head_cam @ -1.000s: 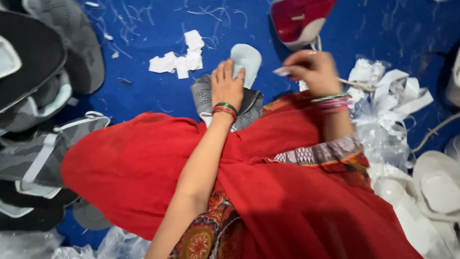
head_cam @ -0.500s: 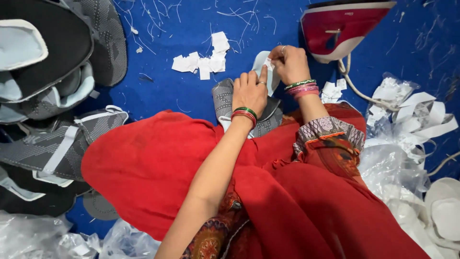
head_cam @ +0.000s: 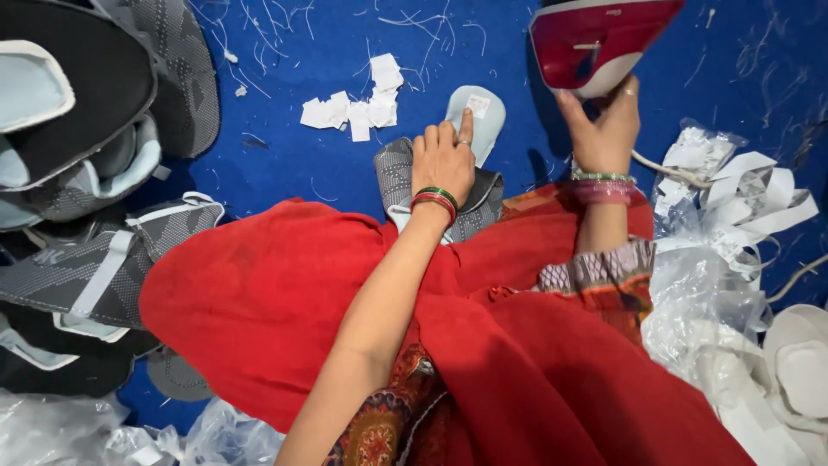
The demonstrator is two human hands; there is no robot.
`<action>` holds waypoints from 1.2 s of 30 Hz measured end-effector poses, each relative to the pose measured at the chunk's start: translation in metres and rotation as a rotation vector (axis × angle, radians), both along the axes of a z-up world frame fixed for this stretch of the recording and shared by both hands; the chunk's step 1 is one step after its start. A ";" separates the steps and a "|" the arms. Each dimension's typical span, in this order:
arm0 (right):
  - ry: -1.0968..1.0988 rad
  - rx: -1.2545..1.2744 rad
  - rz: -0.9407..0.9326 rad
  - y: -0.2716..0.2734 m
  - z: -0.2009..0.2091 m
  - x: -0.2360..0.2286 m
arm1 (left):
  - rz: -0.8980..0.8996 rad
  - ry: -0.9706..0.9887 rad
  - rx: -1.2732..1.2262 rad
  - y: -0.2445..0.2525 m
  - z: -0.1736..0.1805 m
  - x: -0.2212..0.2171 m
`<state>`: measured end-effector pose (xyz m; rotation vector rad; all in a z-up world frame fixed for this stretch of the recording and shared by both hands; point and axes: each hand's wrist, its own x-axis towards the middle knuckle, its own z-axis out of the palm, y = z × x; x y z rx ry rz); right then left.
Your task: The person sits on the floor and uses a red electric iron to press white insoles inside grey slip-on shoes. They repeatedly pick up shoes, place the insole flat, and iron the surface, then set the shoes aside.
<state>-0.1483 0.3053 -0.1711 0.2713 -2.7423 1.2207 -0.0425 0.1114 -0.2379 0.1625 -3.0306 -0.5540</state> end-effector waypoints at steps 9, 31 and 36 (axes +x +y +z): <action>0.058 -0.024 0.285 -0.019 0.031 -0.029 | 0.005 -0.006 -0.006 -0.001 -0.001 0.000; 0.014 0.976 0.388 -0.097 0.019 -0.006 | -0.092 -0.289 0.047 0.016 0.046 0.042; -0.006 0.905 0.396 -0.102 0.012 -0.030 | -0.113 -0.398 0.031 0.016 0.052 0.038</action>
